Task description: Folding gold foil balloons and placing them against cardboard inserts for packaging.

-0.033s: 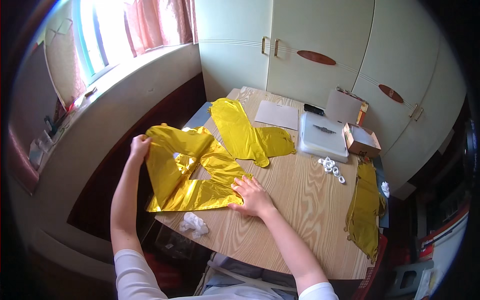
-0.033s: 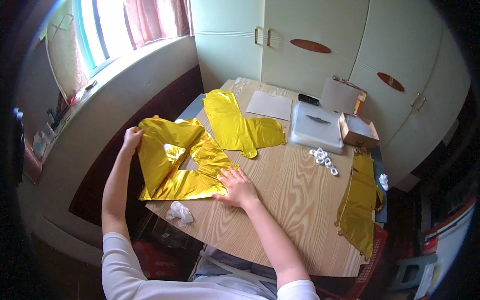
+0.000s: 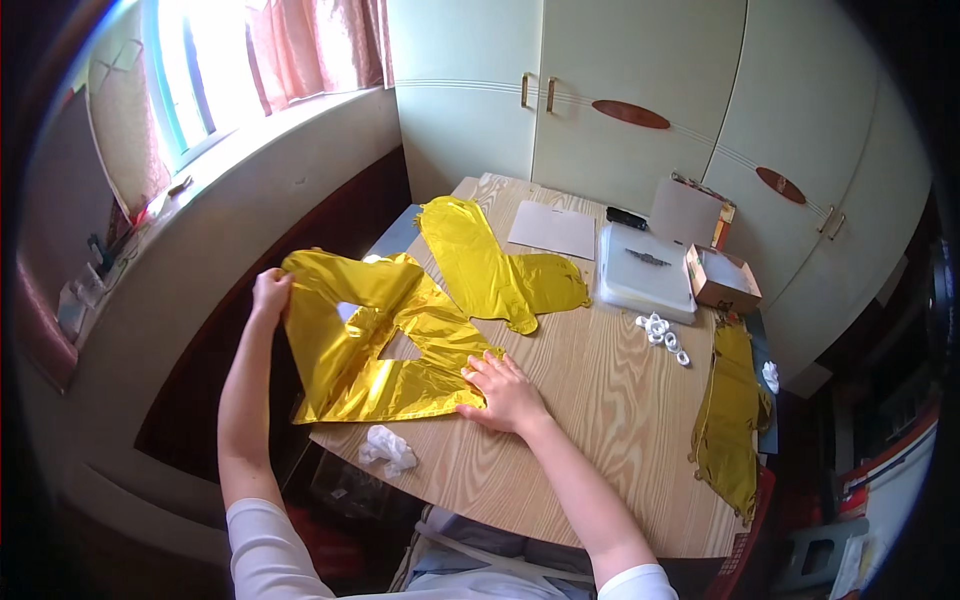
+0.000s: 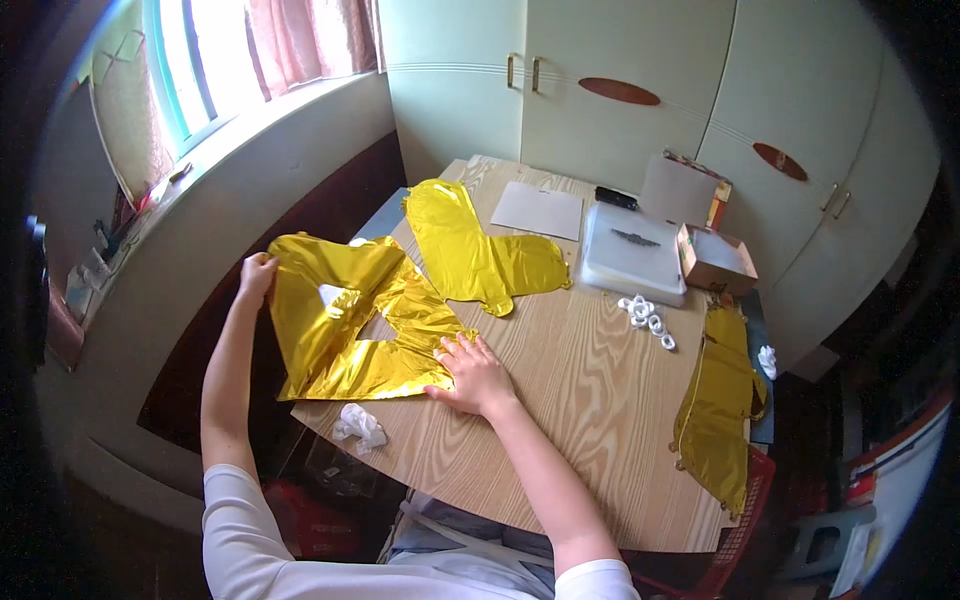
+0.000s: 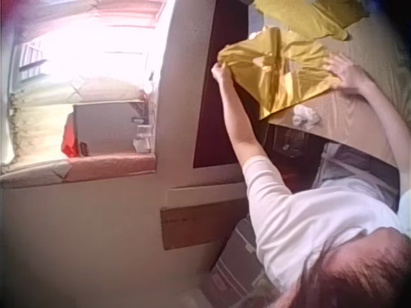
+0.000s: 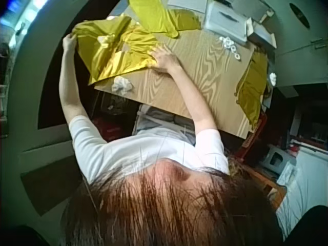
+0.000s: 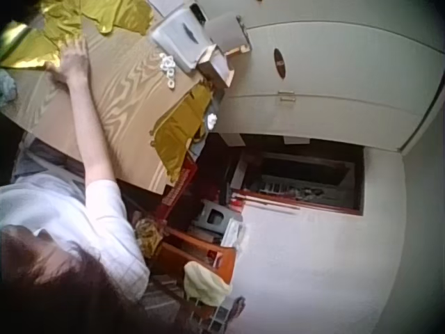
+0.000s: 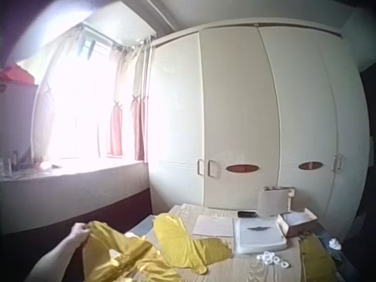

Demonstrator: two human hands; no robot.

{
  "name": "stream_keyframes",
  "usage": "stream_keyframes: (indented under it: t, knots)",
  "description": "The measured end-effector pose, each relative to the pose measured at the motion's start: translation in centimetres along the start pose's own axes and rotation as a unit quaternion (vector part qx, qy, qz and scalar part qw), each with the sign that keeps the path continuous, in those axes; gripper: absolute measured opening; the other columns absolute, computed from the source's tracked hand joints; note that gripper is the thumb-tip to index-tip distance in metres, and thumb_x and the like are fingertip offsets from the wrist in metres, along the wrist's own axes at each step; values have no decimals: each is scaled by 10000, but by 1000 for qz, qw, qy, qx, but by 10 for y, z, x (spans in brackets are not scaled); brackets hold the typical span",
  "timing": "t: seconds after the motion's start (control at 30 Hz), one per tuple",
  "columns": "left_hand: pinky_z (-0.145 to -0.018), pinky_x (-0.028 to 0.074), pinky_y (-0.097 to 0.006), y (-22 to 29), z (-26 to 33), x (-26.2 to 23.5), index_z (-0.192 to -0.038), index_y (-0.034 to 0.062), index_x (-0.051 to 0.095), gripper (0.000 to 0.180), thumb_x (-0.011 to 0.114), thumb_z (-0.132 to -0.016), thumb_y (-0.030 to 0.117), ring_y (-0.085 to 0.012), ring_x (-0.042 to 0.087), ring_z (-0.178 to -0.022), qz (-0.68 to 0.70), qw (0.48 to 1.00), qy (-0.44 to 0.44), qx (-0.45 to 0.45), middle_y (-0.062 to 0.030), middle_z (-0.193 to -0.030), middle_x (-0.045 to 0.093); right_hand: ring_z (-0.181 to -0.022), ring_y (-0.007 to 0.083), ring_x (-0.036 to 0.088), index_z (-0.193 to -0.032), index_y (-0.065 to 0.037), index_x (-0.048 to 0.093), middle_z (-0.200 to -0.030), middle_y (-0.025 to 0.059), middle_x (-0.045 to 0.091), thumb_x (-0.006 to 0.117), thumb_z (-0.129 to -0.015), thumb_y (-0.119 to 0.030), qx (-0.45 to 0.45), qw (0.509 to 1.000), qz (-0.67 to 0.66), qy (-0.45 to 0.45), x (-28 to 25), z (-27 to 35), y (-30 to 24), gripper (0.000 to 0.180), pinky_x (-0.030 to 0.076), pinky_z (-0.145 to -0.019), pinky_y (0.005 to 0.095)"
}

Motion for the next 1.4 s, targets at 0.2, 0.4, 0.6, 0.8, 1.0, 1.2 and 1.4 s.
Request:
stream_keyframes:
  t: [0.2,0.4,0.6,0.8,1.0,1.2,1.4]
  knots:
    - [-819,510,-414,-8,-44,-56,-1047,49,688,285,634,-866,264,-328,674,-935,-90,989,116,16,-176,-981,704,-1415,288,316,-1357,-144,526,-1480,92,425,512,-867,-595,23,999,30,-21,-1,1,-1,667,182,-1193,458]
    - [-819,518,-445,-33,-81,-114,-1044,80,674,295,639,-878,321,-349,663,-963,-165,969,185,22,-139,-1011,704,-1430,282,283,-1388,-155,485,-1504,82,386,515,-869,-575,34,998,37,-39,1,0,-4,669,162,-1199,449]
    - [-812,518,-450,-33,-87,-150,-1086,81,664,316,606,-915,340,-376,648,-975,-208,954,212,41,-150,-1049,691,-1435,280,272,-1385,-146,483,-1506,85,379,512,-871,-567,37,997,46,-44,1,0,-4,665,157,-1200,449]
    - [-819,507,-457,-11,-89,-161,-1096,95,670,313,594,-922,344,-387,647,-972,-198,956,213,49,-165,-1043,690,-1410,305,313,-1320,-120,520,-1453,114,422,560,-847,-534,31,999,40,4,5,1,0,629,194,-1188,471]
    - [-791,511,-490,-18,-110,-188,-1104,142,677,309,545,-939,367,-396,647,-966,-212,939,268,19,-170,-1041,687,-1421,306,291,-1337,-120,493,-1459,124,409,557,-848,-527,47,998,48,-1,4,2,1,639,183,-1193,465]
    - [-773,508,-515,-96,-153,-287,-1119,152,672,344,497,-944,391,-411,644,-953,-247,910,333,-13,-179,-1044,681,-1432,300,267,-1364,-128,479,-1492,113,377,522,-859,-556,67,995,58,-42,3,-2,-4,663,158,-1198,443]
    - [-798,497,-501,-135,-135,-366,-1167,135,648,384,480,-957,409,-405,643,-977,-261,894,361,-52,-186,-1053,683,-1429,305,269,-1357,-129,482,-1490,112,376,532,-850,-549,68,995,62,-30,6,-4,-4,660,166,-1196,441]
Point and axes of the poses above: each hand's wrist, its own z-axis away from the middle knuckle, its own x-axis out of the palm, y = z × x, the point moved 2 cm from there along -z, towards the middle knuckle
